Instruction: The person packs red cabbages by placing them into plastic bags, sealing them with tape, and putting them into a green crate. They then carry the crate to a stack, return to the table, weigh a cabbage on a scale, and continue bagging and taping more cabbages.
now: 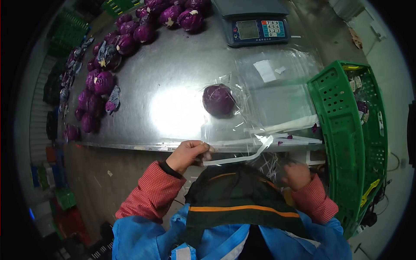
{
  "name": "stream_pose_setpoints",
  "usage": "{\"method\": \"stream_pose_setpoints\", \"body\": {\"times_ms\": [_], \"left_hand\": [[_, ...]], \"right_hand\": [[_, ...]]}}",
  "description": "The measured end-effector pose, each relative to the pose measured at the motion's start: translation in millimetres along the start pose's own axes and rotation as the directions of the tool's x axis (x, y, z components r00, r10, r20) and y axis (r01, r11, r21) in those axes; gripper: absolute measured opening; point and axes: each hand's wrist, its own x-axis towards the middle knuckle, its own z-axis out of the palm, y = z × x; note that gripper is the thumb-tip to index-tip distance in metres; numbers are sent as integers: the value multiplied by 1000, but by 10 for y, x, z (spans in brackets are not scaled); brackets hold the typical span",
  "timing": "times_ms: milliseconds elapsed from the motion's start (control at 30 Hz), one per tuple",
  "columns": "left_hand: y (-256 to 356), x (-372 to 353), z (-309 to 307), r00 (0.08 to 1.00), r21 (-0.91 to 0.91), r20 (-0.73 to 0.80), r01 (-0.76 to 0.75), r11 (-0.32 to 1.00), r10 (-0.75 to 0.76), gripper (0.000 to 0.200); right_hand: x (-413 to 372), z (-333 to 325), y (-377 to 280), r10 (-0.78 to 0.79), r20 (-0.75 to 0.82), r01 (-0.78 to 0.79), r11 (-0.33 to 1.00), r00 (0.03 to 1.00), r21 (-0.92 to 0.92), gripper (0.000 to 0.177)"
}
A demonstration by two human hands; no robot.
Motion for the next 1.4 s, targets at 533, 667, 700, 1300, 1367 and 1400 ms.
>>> {"method": "stream_pose_setpoints", "body": {"times_ms": [533,667,700,1300,1367,1400], "left_hand": [[-104,-53,-10,999,-197,-24,-27,980,23,23],[-106,-51,-21,999,-196,-24,-48,979,44,23],[-104,-49,-21,998,-191,-20,-57,980,54,24],[69,-96,-173,997,-163,6,-72,984,74,27],[66,-78,-227,998,-213,-13,-62,975,61,31],[38,-65,-288,998,-240,-25,-59,969,54,33]], "right_hand": [[903,-1081,-1536,-407,-632,697,647,659,310,16],[934,-1074,-1568,-395,-652,706,633,647,317,17],[950,-1066,-1577,-384,-658,707,624,647,332,17],[183,51,410,104,-281,-45,977,954,209,41],[600,-198,101,15,-635,179,954,772,240,47],[757,-370,-84,24,-675,206,944,737,259,48]]}}
